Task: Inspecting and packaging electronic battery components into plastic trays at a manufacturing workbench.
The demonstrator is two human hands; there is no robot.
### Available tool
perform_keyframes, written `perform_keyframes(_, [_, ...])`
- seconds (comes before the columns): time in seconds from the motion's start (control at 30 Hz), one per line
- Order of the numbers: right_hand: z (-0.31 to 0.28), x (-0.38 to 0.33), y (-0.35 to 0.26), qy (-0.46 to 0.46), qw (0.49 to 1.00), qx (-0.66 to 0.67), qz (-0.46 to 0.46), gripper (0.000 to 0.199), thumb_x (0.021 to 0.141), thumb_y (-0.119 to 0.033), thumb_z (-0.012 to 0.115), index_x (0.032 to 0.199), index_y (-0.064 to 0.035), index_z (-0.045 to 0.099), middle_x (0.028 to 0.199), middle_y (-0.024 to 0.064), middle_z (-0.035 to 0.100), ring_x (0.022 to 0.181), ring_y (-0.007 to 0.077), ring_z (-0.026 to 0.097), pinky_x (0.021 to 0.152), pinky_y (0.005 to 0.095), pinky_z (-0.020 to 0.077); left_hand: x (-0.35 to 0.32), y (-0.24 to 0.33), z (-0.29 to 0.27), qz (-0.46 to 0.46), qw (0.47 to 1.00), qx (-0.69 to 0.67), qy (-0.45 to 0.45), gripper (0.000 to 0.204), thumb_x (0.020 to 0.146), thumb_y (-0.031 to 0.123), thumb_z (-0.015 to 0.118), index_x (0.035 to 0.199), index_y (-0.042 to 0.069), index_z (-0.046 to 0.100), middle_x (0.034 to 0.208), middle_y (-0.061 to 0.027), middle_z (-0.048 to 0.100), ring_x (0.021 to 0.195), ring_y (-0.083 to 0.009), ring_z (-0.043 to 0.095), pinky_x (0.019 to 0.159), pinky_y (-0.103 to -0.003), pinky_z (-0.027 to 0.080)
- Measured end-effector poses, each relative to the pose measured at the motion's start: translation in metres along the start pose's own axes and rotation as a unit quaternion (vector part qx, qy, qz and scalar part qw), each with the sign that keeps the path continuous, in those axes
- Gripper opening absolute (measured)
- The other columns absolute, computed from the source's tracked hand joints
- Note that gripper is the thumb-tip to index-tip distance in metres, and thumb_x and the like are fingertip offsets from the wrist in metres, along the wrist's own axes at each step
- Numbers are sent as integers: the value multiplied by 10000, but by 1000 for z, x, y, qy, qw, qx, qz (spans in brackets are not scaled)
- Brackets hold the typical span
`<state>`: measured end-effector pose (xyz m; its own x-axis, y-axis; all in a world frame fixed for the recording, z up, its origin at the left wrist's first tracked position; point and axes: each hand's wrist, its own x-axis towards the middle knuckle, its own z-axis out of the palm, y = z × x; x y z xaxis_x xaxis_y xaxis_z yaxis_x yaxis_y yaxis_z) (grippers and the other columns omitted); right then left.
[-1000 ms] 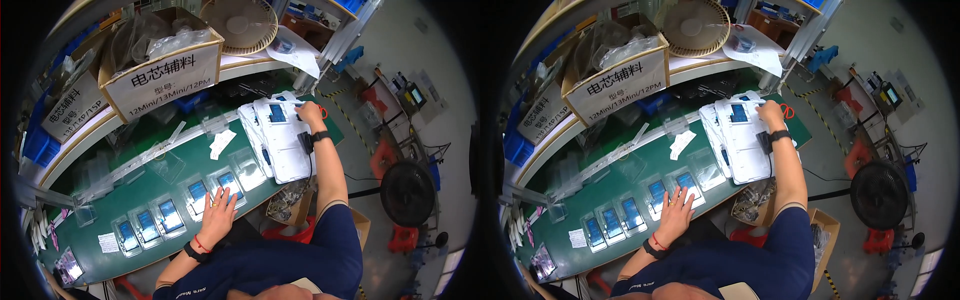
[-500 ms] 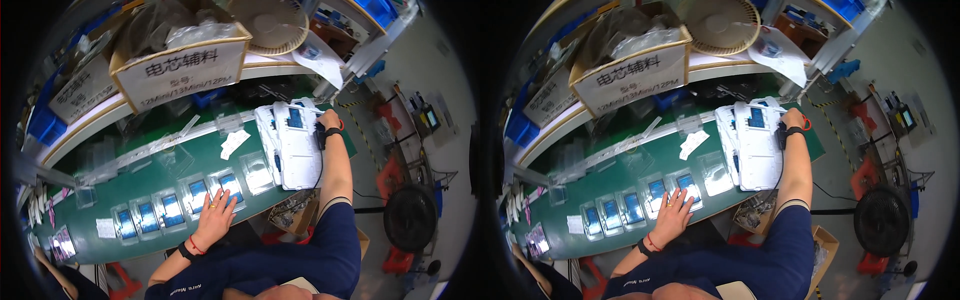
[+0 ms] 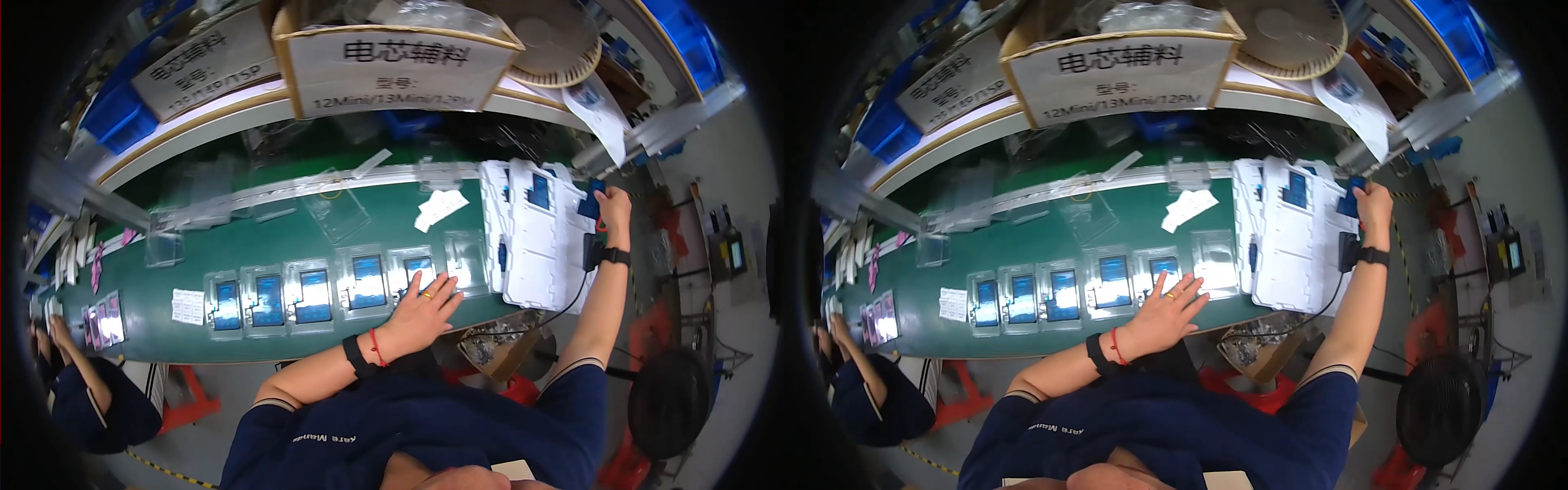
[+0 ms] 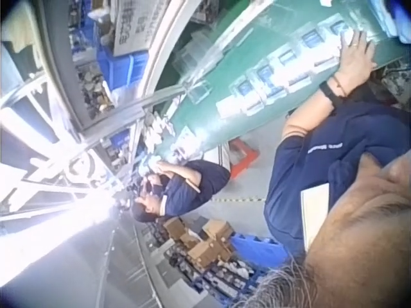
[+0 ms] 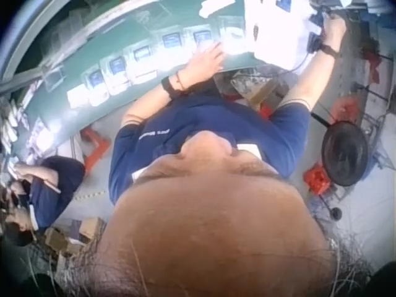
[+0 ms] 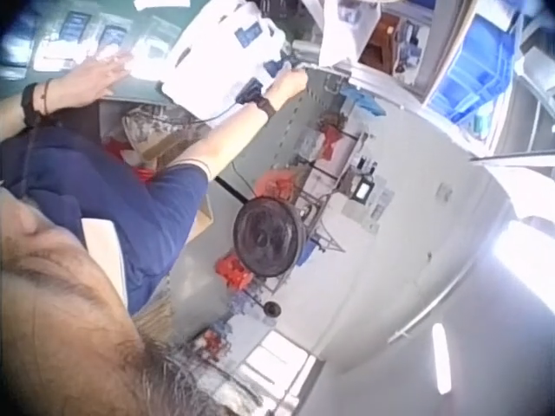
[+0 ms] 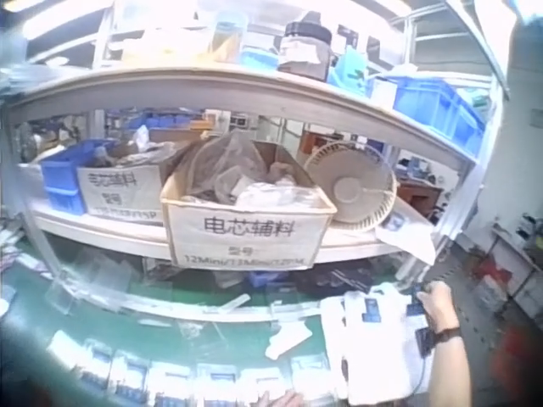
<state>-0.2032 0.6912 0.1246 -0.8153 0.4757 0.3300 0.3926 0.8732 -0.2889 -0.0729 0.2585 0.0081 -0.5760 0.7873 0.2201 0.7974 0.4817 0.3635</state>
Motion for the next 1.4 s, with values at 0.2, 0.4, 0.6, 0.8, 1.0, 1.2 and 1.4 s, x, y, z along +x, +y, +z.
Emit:
perform_keyframes(0.2, [0, -144, -114, -260, 913, 314, 4, 219, 801, -113, 691, 942, -2, 565, 644, 0, 563, 504, 66, 467, 439, 237, 373, -13, -8, -5, -23, 1000, -3, -3, 563, 836, 330, 607, 1318, 86, 450, 1405, -159, 378, 1346, -310, 298, 1087, -544, 187])
perform_keyframes(0.4, [58, -208, -151, -359, 873, 329, -4, 316, 738, -71, 736, 962, -15, 521, 599, 18, 519, 535, 105, 492, 508, 253, 406, -33, -16, -15, -20, 1000, 5, -9, 583, 839, 337, 601, 1335, 85, 427, 1410, -154, 375, 1339, -298, 315, 1083, -527, 220])
perform_keyframes(0.6, [55, -224, -170, -192, 946, 163, -205, 455, 645, -171, 808, 970, -22, 526, 647, 99, 522, 561, 270, 554, 545, 364, 453, -49, -16, -14, -20, 1000, 4, 16, 579, 838, 356, 596, 1344, 130, 427, 1413, -136, 374, 1322, -279, 348, 1068, -518, 249])
perform_keyframes(0.8, [68, -215, -291, -215, 920, 122, -303, 321, 740, -291, 719, 853, -5, 625, 809, 191, 644, 750, 360, 633, 665, 426, 503, -54, -16, -15, -28, 999, 15, 28, 565, 839, 355, 589, 1334, 125, 441, 1397, -143, 387, 1311, -282, 351, 1067, -519, 244])
perform_keyframes(1.0, [132, -193, -360, -173, 929, 60, -322, 167, 750, -150, 640, 761, 12, 674, 779, 224, 648, 756, 384, 643, 691, 441, 522, -53, -16, -14, -15, 999, 15, 47, 561, 858, 367, 559, 1345, 121, 430, 1397, -155, 375, 1308, -287, 344, 1058, -528, 252])
perform_keyframes(1.2, [130, -191, -347, -142, 934, 64, -322, 124, 733, -60, 567, 748, 38, 640, 780, 237, 644, 717, 388, 644, 644, 450, 531, -55, -17, -13, -24, 999, 5, 36, 559, 870, 375, 547, 1350, 118, 424, 1406, -153, 371, 1331, -291, 322, 1067, -526, 241])
perform_keyframes(1.4, [108, -164, -317, -8, 946, -21, -323, 60, 744, -52, 538, 714, -2, 554, 671, 213, 628, 622, 360, 645, 559, 438, 528, -58, -21, -16, -28, 999, 6, 35, 562, 867, 379, 554, 1347, 113, 429, 1410, -146, 375, 1334, -302, 320, 1081, -525, 221])
